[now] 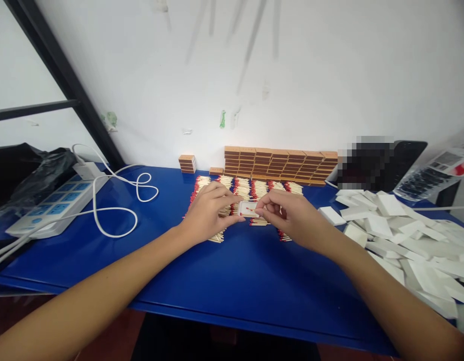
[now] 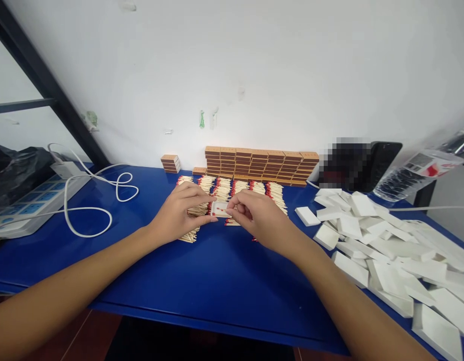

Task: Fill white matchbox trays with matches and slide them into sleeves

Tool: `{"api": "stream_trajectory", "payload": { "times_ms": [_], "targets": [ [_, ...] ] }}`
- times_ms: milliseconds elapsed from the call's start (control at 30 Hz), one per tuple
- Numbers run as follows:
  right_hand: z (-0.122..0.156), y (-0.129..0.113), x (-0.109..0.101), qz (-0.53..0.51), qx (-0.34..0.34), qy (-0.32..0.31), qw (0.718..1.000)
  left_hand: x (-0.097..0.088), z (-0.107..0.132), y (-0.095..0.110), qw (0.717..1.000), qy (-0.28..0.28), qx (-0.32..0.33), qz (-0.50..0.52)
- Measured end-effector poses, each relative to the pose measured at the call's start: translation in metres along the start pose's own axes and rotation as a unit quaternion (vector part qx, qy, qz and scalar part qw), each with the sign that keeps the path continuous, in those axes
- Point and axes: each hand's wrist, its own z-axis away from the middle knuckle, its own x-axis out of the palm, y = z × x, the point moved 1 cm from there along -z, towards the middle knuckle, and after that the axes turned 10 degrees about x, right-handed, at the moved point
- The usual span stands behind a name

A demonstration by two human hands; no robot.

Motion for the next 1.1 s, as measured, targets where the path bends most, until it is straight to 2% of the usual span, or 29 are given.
{"api": "stream_trajectory", "payload": {
  "times_ms": [100, 267, 500, 633, 767, 1100],
  "targets": [
    [-0.001, 0.0, 0.006, 0.016, -0.019, 0.033, 0.999, -0.001, -0.001, 0.003, 1.0, 0.013, 0.011, 0.005],
    [0.0, 0.001, 0.013, 0.016, -0.025, 0.034, 0.999, -0.001, -0.001, 0.007, 0.999, 0.023, 0.024, 0.003],
    [-0.001, 0.005, 0.001, 0.046, -0.025, 0.073, 0.996, 0.001, 0.0, 0.003, 0.999, 0.018, -0.01, -0.027],
    [-0.004, 0.014, -0.004, 0.085, -0.021, -0.001, 0.996, -0.001, 0.001, -0.005, 0.997, 0.031, -0.038, -0.057],
    [-0.005, 0.017, 0.001, 0.08, -0.009, -0.071, 0.994, -0.001, 0.002, -0.008, 0.996, 0.023, -0.059, -0.06],
    [-0.005, 0.016, 0.007, 0.077, 0.009, -0.105, 0.991, 0.001, 0.003, -0.005, 0.997, 0.014, -0.06, -0.05]
  ]
}}
